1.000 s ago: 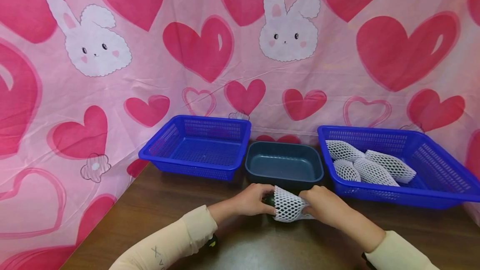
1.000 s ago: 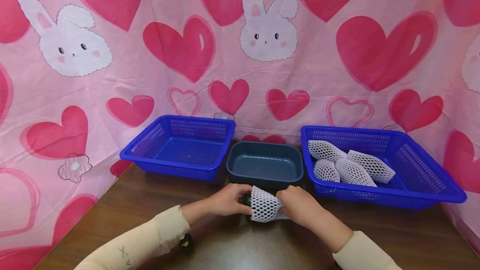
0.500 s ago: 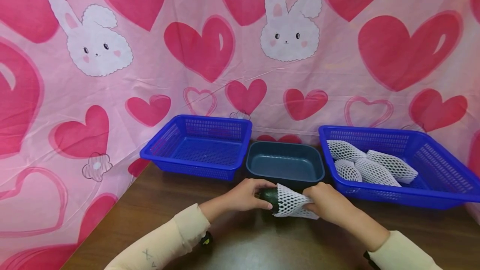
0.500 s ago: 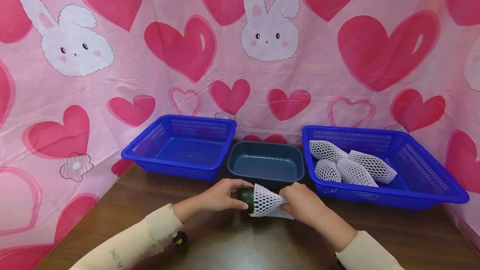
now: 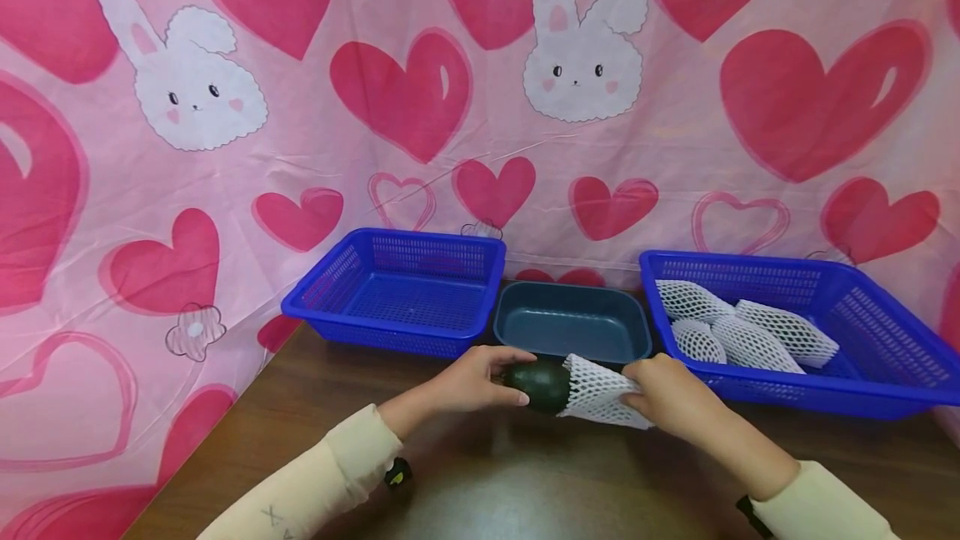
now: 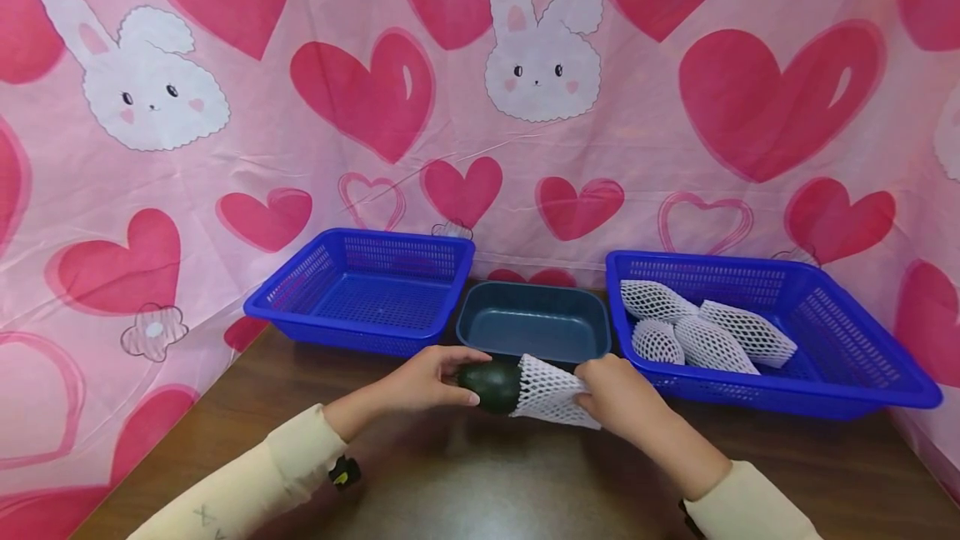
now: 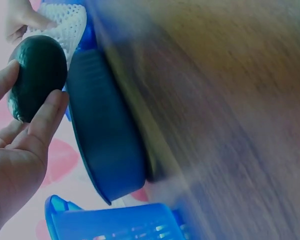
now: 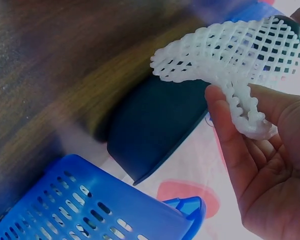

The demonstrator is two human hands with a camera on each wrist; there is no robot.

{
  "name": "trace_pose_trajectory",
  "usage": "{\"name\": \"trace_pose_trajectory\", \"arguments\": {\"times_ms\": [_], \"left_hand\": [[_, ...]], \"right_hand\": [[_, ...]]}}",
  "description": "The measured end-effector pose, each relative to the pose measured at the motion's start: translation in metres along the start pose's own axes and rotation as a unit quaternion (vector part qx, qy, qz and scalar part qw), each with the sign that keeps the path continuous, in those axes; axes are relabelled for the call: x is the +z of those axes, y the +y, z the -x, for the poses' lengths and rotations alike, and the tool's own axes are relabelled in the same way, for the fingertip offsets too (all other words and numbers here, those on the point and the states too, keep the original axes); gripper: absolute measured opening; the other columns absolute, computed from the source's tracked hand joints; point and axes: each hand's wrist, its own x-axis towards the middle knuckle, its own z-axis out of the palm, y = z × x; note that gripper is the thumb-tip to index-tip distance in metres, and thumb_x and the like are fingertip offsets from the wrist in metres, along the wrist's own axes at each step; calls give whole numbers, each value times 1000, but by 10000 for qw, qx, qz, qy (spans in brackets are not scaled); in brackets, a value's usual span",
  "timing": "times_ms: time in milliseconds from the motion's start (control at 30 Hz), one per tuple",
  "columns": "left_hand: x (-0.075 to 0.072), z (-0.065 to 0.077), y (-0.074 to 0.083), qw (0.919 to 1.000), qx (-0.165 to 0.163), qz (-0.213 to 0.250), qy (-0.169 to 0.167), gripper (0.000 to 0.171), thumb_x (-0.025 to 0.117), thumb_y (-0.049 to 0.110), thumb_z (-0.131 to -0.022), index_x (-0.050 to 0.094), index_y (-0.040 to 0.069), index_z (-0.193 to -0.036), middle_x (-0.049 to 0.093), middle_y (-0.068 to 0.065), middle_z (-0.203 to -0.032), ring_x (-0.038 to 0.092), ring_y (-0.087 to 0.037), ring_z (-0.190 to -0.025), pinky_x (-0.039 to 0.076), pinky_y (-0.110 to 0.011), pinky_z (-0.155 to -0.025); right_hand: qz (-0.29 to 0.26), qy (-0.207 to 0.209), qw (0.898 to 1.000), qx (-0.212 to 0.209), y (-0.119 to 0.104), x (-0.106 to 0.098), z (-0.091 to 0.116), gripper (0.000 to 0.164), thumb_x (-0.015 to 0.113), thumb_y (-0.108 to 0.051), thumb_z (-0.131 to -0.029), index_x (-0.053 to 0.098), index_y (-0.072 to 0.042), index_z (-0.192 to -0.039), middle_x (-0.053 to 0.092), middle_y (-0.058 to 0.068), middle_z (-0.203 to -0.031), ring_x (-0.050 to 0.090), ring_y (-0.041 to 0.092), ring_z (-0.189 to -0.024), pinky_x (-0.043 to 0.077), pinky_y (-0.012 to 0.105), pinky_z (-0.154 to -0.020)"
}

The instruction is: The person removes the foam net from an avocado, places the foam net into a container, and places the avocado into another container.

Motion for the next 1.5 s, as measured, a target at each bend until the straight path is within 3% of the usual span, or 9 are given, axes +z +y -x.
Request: {"name": "trace_pose_trajectory", "arguments": {"times_ms": [267,700,1000,1300,1500], "left_hand": [[-11,11,4,9994,-242,169,153,50,79,14,-83,61,14,-130,63,-1,-122,63,-12,-97,53,-27,-82],[-28,23,15,9991,-123,127,377,50,77,14,-84,60,15,-131,63,-3,-121,63,-16,-99,54,-29,-82],[-32,28,15,9988,-120,183,429,51,77,14,-84,59,13,-132,63,-6,-122,63,-18,-101,54,-30,-83],[-34,30,14,9982,55,346,491,52,77,9,-83,59,11,-132,62,-6,-123,63,-19,-103,53,-31,-84],[-34,31,14,9979,92,438,478,53,78,8,-83,59,9,-132,62,-7,-123,63,-19,-102,54,-31,-83]], "right_hand": [[58,386,9992,37,-2,-7,-1,32,80,-11,-79,52,-16,-63,40,-9,-54,35,6,-50,34,25,-48],[-96,1014,9939,431,-6,-24,-11,36,80,-13,-80,48,-13,-62,35,-5,-52,36,11,-47,32,27,-47],[-509,1315,9886,533,-8,-26,-33,17,80,-14,-79,67,-4,-76,62,1,-65,51,15,-55,43,31,-49],[-1523,1319,9713,1263,-2,-16,-60,24,76,-21,-84,70,2,-86,68,9,-73,58,17,-57,49,31,-48],[-1696,1281,9615,1739,0,-7,-76,29,75,-24,-84,71,5,-89,69,11,-73,58,18,-56,47,31,-48]]}}
